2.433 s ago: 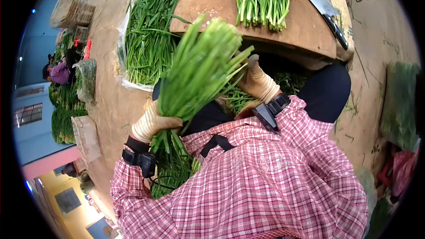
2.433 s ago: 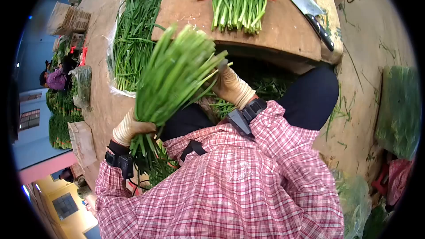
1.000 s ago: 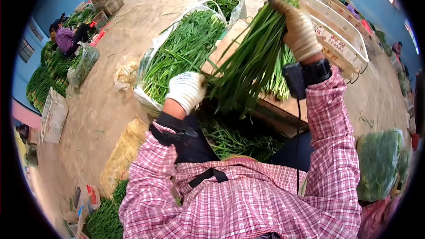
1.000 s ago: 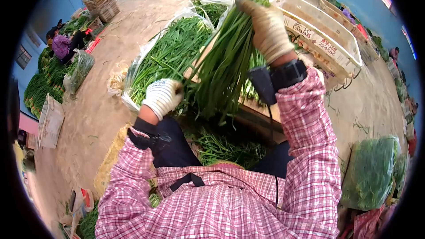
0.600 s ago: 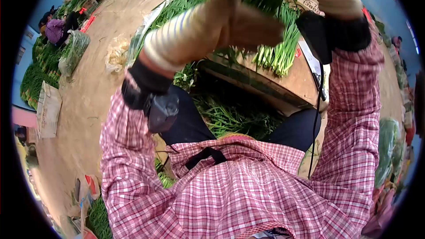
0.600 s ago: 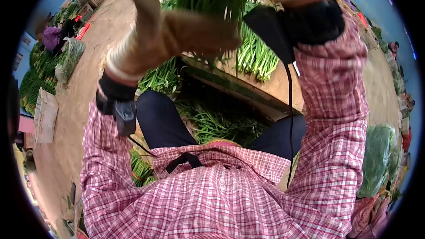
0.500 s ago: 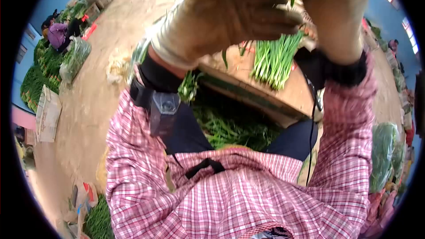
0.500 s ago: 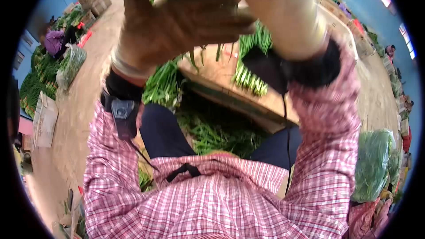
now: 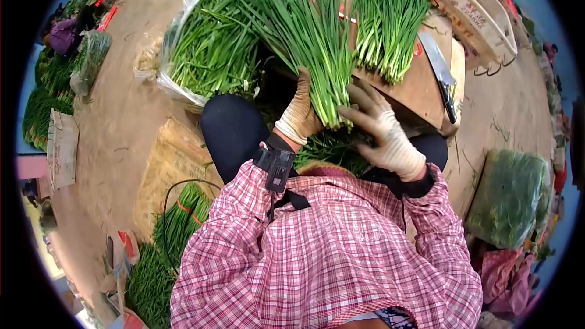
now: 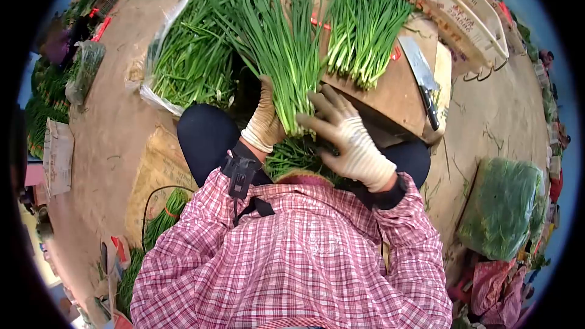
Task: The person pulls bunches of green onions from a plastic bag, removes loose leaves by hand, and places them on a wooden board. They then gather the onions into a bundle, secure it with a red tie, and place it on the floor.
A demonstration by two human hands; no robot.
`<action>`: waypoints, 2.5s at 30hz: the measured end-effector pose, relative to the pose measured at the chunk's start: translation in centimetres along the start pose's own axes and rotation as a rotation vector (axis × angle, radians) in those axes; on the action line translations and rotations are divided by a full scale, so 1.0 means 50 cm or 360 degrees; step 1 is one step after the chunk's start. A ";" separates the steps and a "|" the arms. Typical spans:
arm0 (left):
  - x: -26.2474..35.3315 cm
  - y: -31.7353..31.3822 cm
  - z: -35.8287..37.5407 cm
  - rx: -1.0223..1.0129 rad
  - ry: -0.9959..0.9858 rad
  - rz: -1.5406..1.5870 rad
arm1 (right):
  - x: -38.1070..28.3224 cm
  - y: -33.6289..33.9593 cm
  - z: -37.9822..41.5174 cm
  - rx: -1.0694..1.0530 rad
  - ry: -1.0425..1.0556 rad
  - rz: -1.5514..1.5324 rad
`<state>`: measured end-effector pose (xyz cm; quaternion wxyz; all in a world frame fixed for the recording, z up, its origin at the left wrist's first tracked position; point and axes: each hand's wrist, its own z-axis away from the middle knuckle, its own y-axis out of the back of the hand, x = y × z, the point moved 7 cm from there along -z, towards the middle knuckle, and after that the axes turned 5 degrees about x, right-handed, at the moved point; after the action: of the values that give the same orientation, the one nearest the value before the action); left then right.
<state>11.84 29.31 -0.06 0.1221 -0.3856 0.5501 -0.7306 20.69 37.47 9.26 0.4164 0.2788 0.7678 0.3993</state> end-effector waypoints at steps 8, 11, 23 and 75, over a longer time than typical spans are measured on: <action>-0.036 0.049 0.007 0.0010 0.0153 0.0098 | 0.104 -0.020 0.008 0.0616 -0.1182 -0.1109; -0.044 0.080 0.008 0.0223 0.0120 0.0276 | 0.110 -0.058 -0.013 0.0440 -0.1080 -0.0520; -0.051 0.124 0.007 0.0355 0.0170 0.0295 | 0.133 -0.058 -0.005 0.0401 -0.1301 -0.0836; 0.027 0.071 0.010 0.0243 0.0148 0.0015 | 0.093 0.020 0.098 0.0573 -0.1599 -0.1316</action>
<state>10.41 26.88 -2.62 0.1290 -0.3381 0.4998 -0.7869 22.69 43.42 6.53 0.7884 0.1789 0.5791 -0.1054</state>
